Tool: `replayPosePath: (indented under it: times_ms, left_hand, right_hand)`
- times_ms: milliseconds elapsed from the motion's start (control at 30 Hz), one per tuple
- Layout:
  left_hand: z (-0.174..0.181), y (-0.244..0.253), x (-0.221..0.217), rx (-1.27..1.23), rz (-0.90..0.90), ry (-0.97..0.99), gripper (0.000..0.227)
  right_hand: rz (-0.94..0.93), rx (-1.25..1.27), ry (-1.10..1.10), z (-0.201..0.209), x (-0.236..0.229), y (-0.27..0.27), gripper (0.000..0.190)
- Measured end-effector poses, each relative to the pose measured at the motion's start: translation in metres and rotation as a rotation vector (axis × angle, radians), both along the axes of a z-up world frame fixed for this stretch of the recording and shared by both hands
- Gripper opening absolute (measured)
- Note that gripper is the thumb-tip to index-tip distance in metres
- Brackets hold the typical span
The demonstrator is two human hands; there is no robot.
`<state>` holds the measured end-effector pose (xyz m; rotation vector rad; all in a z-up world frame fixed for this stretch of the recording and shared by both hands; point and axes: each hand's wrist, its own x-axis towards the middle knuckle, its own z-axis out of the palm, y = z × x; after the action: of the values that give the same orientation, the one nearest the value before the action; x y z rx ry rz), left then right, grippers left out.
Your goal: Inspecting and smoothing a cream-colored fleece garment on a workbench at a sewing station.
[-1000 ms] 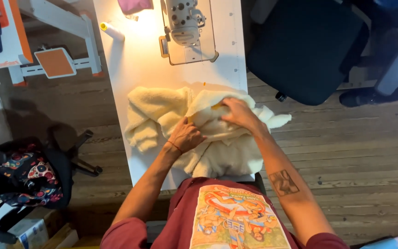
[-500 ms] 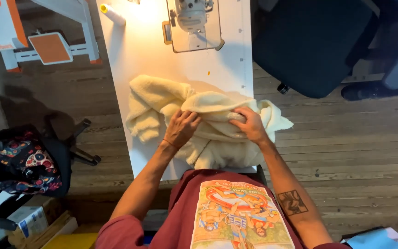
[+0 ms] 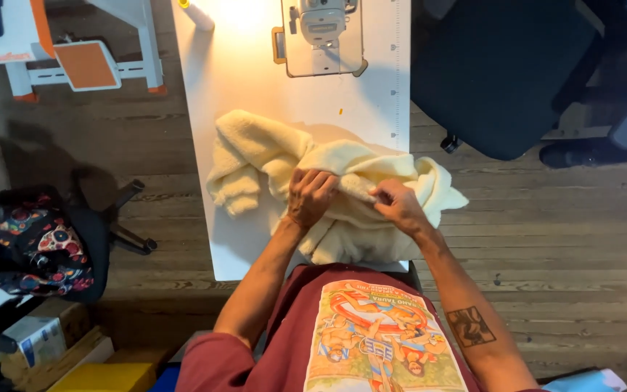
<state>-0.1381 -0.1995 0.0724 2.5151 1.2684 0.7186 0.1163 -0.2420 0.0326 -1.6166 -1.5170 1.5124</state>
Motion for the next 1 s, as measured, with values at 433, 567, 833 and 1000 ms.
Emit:
replayPosePath:
  times_ms: [433,567,833,1000]
  left_hand:
    - [0.012,-0.033,0.006,0.037,0.195,-0.259,0.020]
    - [0.018,-0.034,0.000,0.094,0.138,-0.253,0.016]
    - [0.008,-0.036,-0.006,0.178,0.088,-0.188,0.014]
    - [0.005,-0.038,-0.009,0.131,0.119,-0.226,0.017]
  right_hand:
    - [0.171,0.075,0.061,0.076,-0.035,0.035,0.032]
    - [0.235,0.045,0.008,0.078,-0.042,0.039,0.029]
    - [0.001,-0.130,0.334,0.045,-0.038,0.022,0.010]
    - [-0.130,-0.187,0.335,0.034,-0.015,0.009,0.010]
